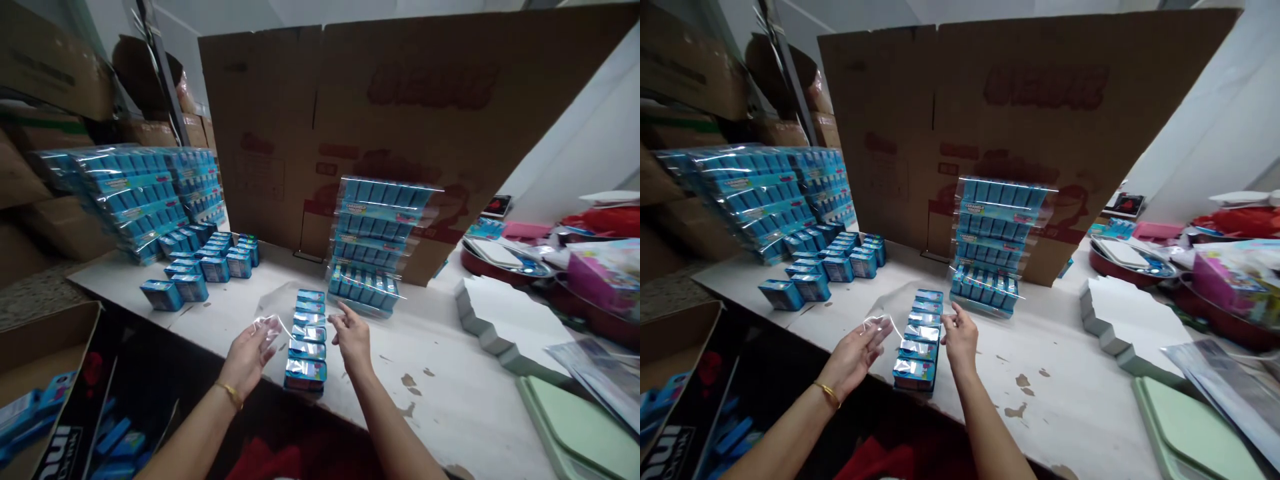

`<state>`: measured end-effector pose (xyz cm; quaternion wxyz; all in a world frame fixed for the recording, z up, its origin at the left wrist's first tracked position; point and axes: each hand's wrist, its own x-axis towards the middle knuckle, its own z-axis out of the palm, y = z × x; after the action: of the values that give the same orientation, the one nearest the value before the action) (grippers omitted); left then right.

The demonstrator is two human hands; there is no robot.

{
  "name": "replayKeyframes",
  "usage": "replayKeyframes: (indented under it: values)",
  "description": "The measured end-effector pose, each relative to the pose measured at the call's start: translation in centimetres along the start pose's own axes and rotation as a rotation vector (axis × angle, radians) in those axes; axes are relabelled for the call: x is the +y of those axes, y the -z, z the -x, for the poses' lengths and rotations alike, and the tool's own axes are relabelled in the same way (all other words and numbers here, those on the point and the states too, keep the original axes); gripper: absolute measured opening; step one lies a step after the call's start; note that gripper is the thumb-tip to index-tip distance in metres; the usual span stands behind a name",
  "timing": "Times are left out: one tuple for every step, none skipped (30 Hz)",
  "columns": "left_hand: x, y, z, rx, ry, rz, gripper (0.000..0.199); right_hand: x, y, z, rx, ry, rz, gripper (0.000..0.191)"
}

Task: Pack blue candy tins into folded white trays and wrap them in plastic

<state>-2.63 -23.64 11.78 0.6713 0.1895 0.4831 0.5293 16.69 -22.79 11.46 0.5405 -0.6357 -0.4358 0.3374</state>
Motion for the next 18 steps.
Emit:
replayKeyframes:
  values:
    - [0.6, -0.6, -0.6, 0.001, -0.014, 0.044, 0.013, -0.3, -0.6, -1.2, -0.003, -0.06, -0.092, 0.055]
    - [1.1, -1.2, -1.4, -0.002, -0.036, 0.081, 0.011, -0.6, -1.1, -2.5, -0.004, -0.1, -0.165, 0.058]
    - [1.6, -1.7, -2.3, -0.007, -0.059, 0.112, 0.011, -1.0, -1.6, -3.6, -0.003, -0.132, -0.222, 0.06]
    - [2.2, -2.3, -3.2, -0.01, -0.087, 0.137, 0.011, -1.5, -2.1, -4.7, -0.002, -0.16, -0.269, 0.061]
    - [2.7, -2.9, -4.1, -0.025, -0.12, 0.147, 0.011, -2.1, -2.5, -5.8, 0.0, -0.188, -0.31, 0.061]
    - [3.3, -3.5, -5.0, -0.044, -0.16, 0.146, 0.01, -2.9, -2.8, -6.7, 0.004, -0.212, -0.35, 0.06]
    - [3.9, -4.1, -5.6, -0.066, -0.205, 0.132, 0.008, -3.7, -3.0, -7.6, 0.008, -0.223, -0.389, 0.057]
    - [4.6, -4.7, -6.2, -0.088, -0.264, 0.108, 0.007, -4.6, -3.1, -8.4, 0.009, -0.215, -0.432, 0.054]
    - [5.2, -5.2, -6.5, -0.12, -0.343, 0.074, 0.011, -5.5, -3.1, -9.2, 0.002, -0.181, -0.474, 0.05]
    - [5.9, -5.8, -6.8, -0.164, -0.444, 0.034, 0.017, -6.2, -3.1, -9.8, -0.023, -0.121, -0.513, 0.046]
    - [6.4, -6.2, -7.1, -0.214, -0.557, -0.011, 0.025, -6.8, -3.0, -10.5, -0.061, -0.042, -0.54, 0.042]
    - [6.8, -6.6, -7.6, -0.263, -0.669, -0.055, 0.032, -7.0, -3.0, -11.2, -0.108, 0.042, -0.55, 0.039]
    - [6.8, -6.9, -8.3, -0.305, -0.759, -0.094, 0.038, -6.9, -3.0, -11.8, -0.153, 0.115, -0.538, 0.037]
    - [6.6, -7.0, -9.3, -0.321, -0.81, -0.12, 0.042, -6.2, -3.1, -12.5, -0.187, 0.161, -0.496, 0.036]
    - [6.0, -6.9, -10.6, -0.305, -0.806, -0.136, 0.045, -5.1, -3.4, -13.1, -0.208, 0.175, -0.432, 0.035]
    - [5.1, -6.7, -12.2, -0.256, -0.754, -0.158, 0.046, -3.7, -3.9, -13.7, -0.213, 0.165, -0.36, 0.034]
    - [3.8, -6.4, -13.8, -0.184, -0.672, -0.179, 0.045, -1.9, -4.4, -14.2, -0.21, 0.141, -0.286, 0.033]
    - [2.3, -6.0, -15.5, -0.102, -0.577, -0.229, 0.042, 0.1, -4.9, -14.7, -0.202, 0.113, -0.222, 0.032]
